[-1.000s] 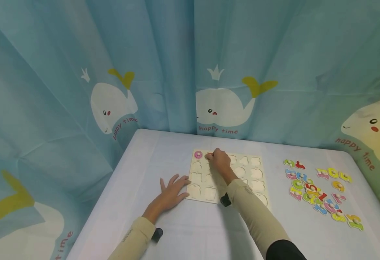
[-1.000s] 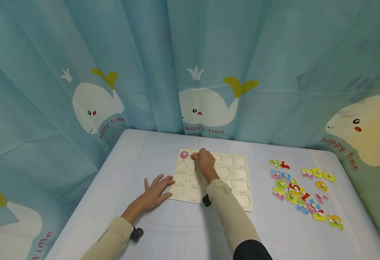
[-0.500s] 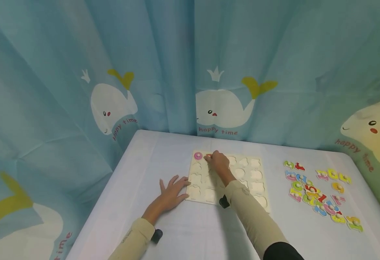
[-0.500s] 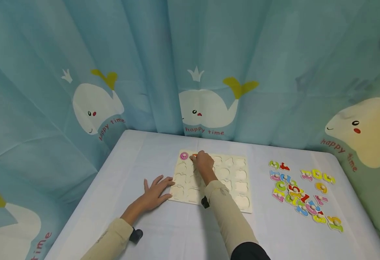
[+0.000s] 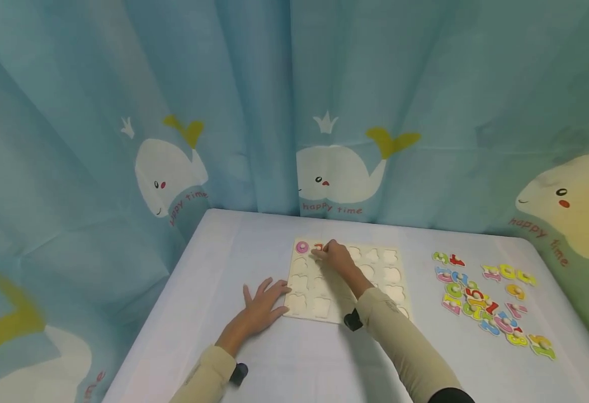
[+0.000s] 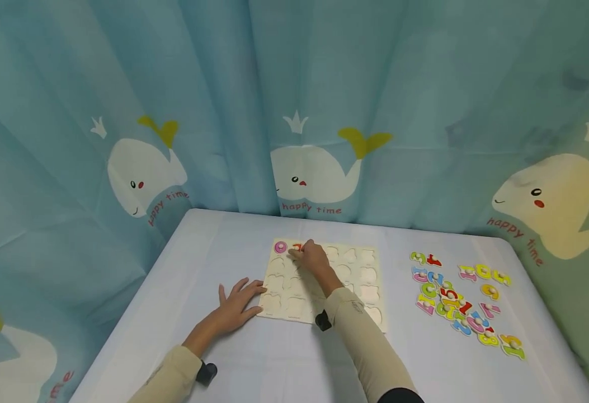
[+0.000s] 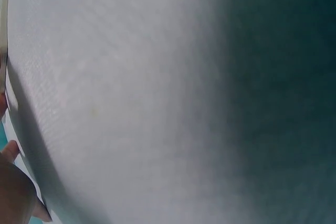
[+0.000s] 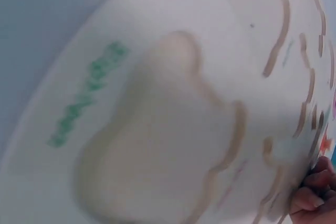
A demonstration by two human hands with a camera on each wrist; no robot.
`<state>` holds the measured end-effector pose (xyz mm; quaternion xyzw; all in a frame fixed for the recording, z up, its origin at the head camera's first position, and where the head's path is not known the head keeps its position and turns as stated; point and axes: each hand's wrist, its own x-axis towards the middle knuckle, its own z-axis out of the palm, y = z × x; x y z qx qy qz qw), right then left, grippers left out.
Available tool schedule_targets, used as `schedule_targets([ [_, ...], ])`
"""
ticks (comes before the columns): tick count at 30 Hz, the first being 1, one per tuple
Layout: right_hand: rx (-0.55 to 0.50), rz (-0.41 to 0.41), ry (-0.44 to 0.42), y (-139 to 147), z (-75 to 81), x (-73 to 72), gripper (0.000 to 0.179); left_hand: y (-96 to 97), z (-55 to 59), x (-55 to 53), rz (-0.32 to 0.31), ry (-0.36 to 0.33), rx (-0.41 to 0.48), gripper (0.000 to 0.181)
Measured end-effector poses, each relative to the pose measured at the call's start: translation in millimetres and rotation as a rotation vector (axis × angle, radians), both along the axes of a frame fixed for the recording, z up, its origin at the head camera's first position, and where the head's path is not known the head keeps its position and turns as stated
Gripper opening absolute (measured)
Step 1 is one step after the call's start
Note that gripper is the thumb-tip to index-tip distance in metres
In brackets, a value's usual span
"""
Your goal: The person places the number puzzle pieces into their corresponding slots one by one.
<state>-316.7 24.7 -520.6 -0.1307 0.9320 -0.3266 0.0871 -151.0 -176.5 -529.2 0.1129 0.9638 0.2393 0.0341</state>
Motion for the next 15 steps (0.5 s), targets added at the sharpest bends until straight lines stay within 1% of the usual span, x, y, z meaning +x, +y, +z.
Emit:
schedule_targets([
  [4, -0.049, -0.008, 0.008, 13, -2.0, 9.1, 0.036, 0.3, -3.3, 4.1, 0.006, -0.004, -0.001, 0.042],
  [7, -0.065, -0.010, 0.005, 25, -1.7, 12.8, 0.035, -0.4, -5.0, 5.6, 0.002, 0.001, 0.005, 0.042],
  [9, -0.067, -0.014, 0.006, 34, -1.9, 10.0, 0.035, -1.6, -5.2, 5.0, -0.004, 0.003, 0.012, 0.042],
  [12, -0.066, -0.018, 0.039, 46, 2.4, 2.7, 0.037, -3.3, -2.7, 0.6, -0.006, 0.011, 0.013, 0.042],
  [15, -0.064, -0.032, 0.048, 60, 5.0, 1.9, 0.038, -2.3, -1.6, 0.6, -0.007, 0.001, 0.030, 0.042],
])
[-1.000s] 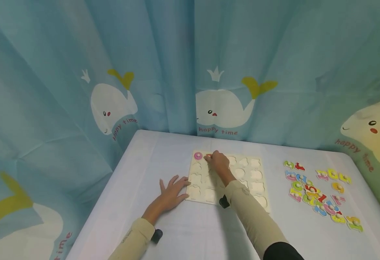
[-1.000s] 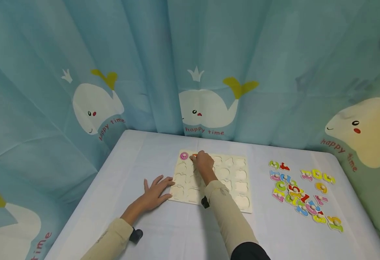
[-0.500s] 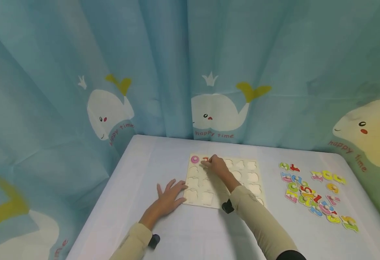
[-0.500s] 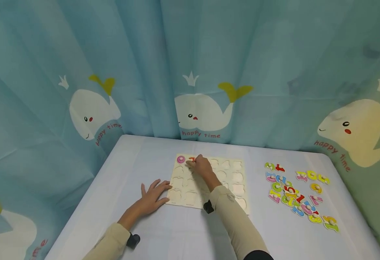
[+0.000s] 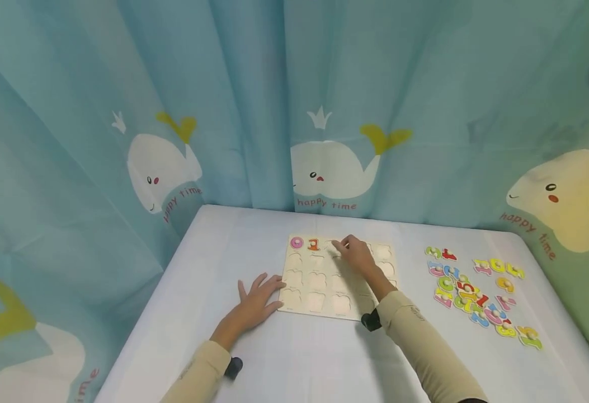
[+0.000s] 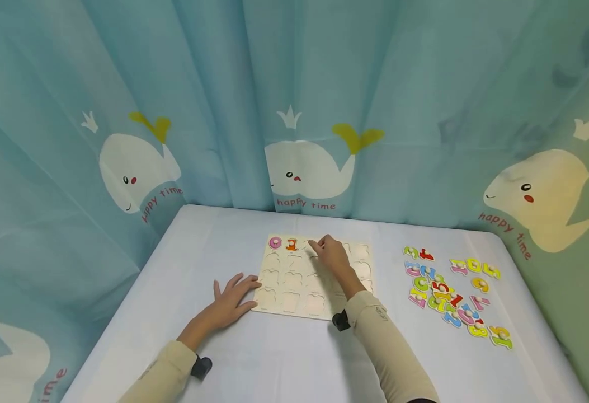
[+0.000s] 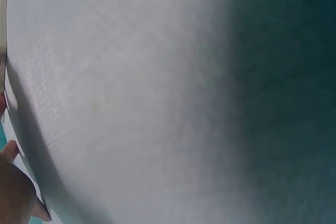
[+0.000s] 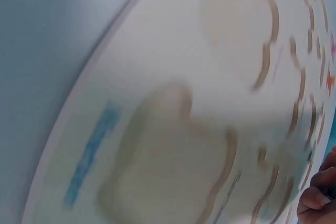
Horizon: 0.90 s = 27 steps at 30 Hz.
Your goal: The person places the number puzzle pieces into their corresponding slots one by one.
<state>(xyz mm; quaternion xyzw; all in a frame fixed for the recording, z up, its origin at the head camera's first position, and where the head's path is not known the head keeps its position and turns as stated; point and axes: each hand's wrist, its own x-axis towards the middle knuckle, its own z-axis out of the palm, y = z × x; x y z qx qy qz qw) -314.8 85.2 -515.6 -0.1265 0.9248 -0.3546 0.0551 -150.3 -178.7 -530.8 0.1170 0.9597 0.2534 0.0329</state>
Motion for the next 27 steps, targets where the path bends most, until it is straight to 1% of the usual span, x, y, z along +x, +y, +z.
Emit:
schedule_targets([
  [4, 0.010, -0.016, 0.006, 16, 9.3, -5.2, 0.038, -1.0, 5.7, -6.1, 0.007, 0.008, -0.005, 0.042],
  [8, 0.025, -0.046, 0.009, 32, 11.2, -8.8, 0.038, -0.1, 5.2, -10.1, -0.002, 0.009, -0.018, 0.043],
  [13, 0.018, -0.056, 0.014, 46, 6.5, -7.1, 0.036, 0.4, 1.4, -5.1, -0.006, -0.015, 0.002, 0.042],
  [17, -0.013, -0.082, 0.024, 53, 5.4, -3.3, 0.034, 0.9, -0.5, -4.8, -0.010, 0.001, 0.012, 0.042],
  [20, -0.031, -0.079, 0.031, 56, 2.9, 0.4, 0.035, 0.7, -2.0, -5.0, -0.007, 0.009, 0.012, 0.042],
  [22, -0.032, -0.076, 0.040, 58, 1.0, 2.2, 0.035, 0.6, -2.6, -4.5, -0.002, 0.008, 0.012, 0.042],
  [27, -0.026, -0.115, 0.054, 69, 0.0, 3.5, 0.035, -0.1, -3.8, -3.3, 0.002, 0.032, 0.023, 0.041],
])
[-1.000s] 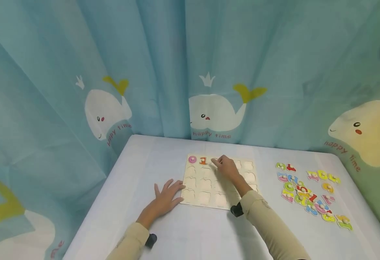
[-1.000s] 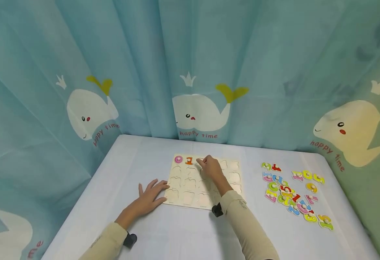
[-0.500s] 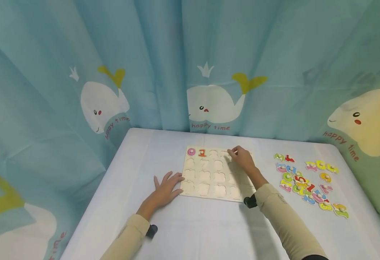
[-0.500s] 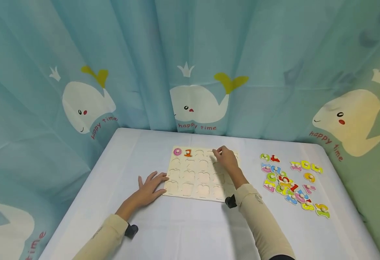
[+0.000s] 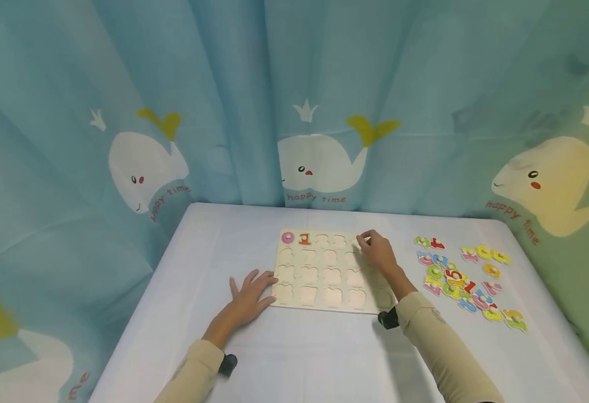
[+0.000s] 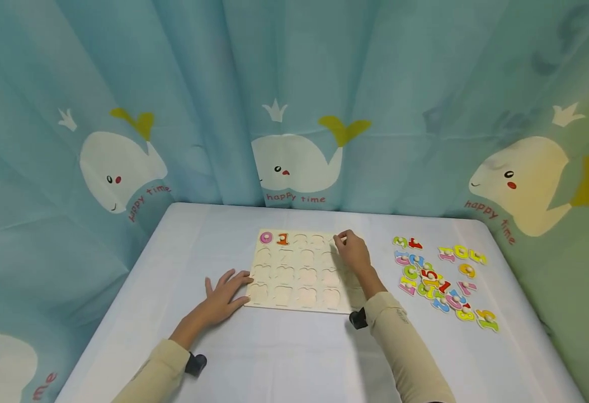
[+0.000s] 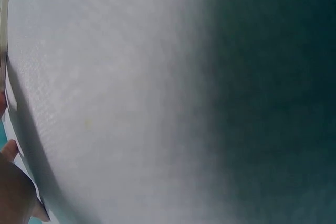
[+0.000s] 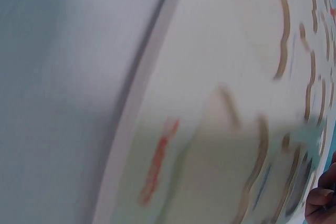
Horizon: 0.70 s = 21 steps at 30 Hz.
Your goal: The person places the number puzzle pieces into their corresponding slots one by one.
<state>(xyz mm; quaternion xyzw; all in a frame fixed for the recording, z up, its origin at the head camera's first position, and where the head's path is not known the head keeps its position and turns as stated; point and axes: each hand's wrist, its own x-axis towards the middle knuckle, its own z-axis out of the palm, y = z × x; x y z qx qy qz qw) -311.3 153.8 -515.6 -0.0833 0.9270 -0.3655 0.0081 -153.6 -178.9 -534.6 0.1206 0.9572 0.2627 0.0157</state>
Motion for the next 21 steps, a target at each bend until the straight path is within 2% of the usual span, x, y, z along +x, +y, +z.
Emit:
schedule_targets([
  [9, 0.027, -0.076, 0.025, 30, 0.9, -0.8, 0.030, -2.5, 4.4, -0.4, -0.014, -0.031, 0.001, 0.041],
  [15, 0.024, -0.111, 0.038, 44, -1.4, 0.5, 0.033, -5.1, 1.3, 1.4, -0.003, -0.032, -0.010, 0.043],
  [21, 0.037, -0.162, 0.057, 60, -2.6, -0.4, 0.033, -4.2, -1.4, -1.4, -0.025, -0.030, 0.027, 0.043],
])
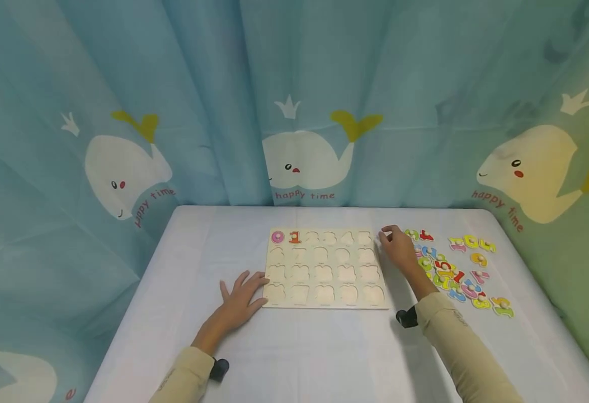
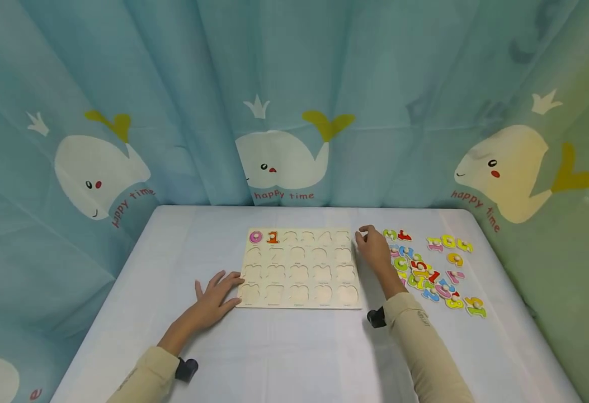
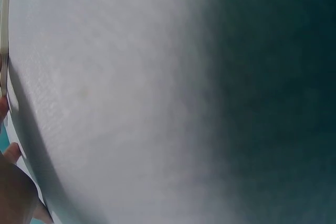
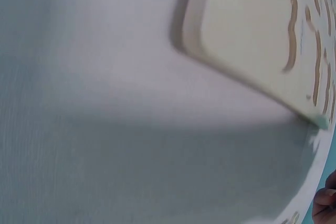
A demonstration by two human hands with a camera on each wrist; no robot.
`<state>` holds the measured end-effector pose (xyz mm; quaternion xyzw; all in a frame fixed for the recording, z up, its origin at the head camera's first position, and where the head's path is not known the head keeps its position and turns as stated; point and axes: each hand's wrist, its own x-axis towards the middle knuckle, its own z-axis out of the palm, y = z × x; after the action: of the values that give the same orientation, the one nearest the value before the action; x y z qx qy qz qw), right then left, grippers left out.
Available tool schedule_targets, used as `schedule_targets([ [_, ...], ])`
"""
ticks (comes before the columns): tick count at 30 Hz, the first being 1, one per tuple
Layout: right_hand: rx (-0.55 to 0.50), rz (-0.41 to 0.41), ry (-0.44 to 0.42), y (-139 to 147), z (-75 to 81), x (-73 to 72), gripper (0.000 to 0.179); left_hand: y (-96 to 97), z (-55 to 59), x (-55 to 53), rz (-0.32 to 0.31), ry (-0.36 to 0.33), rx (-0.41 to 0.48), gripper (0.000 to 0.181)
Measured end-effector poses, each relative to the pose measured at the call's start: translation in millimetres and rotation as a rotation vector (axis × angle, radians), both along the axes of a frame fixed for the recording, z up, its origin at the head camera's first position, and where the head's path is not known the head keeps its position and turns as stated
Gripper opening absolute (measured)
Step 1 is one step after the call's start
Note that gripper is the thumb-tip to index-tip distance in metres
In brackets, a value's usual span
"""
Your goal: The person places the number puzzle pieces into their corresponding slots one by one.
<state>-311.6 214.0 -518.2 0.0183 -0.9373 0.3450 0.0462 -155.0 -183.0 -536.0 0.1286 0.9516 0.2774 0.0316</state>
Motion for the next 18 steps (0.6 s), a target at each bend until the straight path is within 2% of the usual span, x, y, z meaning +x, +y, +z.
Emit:
schedule_targets([
  [8, 0.038, -0.047, -0.041, 15, 1.2, 1.6, 0.034, -1.4, -0.7, -0.8, -0.005, -0.005, 0.012, 0.044],
  [18, 0.012, -0.076, -0.038, 30, 3.5, 8.0, 0.037, -1.1, -3.3, -0.5, 0.001, 0.032, 0.009, 0.043],
])
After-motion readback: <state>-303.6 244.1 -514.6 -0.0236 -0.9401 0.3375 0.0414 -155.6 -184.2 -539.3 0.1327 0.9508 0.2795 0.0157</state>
